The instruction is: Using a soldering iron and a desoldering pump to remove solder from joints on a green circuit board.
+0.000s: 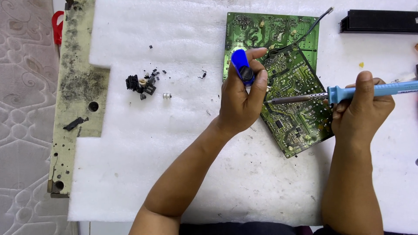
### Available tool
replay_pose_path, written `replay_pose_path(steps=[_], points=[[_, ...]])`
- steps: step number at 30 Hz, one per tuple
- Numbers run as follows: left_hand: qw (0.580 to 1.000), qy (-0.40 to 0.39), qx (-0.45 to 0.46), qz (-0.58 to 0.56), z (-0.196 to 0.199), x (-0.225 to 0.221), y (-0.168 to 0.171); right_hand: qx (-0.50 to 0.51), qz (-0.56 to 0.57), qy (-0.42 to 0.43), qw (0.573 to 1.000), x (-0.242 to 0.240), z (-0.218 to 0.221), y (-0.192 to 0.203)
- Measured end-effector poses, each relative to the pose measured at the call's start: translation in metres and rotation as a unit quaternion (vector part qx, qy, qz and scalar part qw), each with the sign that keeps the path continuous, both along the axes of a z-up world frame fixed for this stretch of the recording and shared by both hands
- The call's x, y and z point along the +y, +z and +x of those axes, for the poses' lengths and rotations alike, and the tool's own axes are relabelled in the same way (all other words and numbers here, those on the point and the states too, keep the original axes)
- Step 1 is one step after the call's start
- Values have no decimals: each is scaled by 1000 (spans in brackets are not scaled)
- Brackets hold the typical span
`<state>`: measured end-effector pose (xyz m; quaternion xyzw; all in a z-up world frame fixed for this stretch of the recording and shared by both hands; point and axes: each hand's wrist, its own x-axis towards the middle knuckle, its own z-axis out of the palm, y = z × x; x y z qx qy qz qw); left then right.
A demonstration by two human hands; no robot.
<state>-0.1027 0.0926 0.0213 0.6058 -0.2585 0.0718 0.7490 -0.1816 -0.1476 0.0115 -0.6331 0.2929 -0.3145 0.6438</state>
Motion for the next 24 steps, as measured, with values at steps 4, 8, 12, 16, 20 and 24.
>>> replay_pose_path(steps=[4, 8, 12, 16, 20, 24], points=[[1000, -3, 7, -1, -1, 1, -1, 7, -12, 12, 1000, -3, -1, -4], [1000, 1, -9, 3, 0, -1, -1, -18, -14, 20, 1000, -5, -2, -6], [1000, 11, -13, 8, -1, 0, 0, -25, -11, 12, 1000, -6, -1, -7], [1000, 11, -16, 12, -2, -1, -1, -19, -16, 29, 999, -2, -4, -4], [999, 22, -20, 16, -1, -1, -1, -25, -18, 34, 999, -5, -2, -7], [1000, 18, -19, 17, 0, -1, -1, -14, -17, 29, 999, -5, -2, -8]])
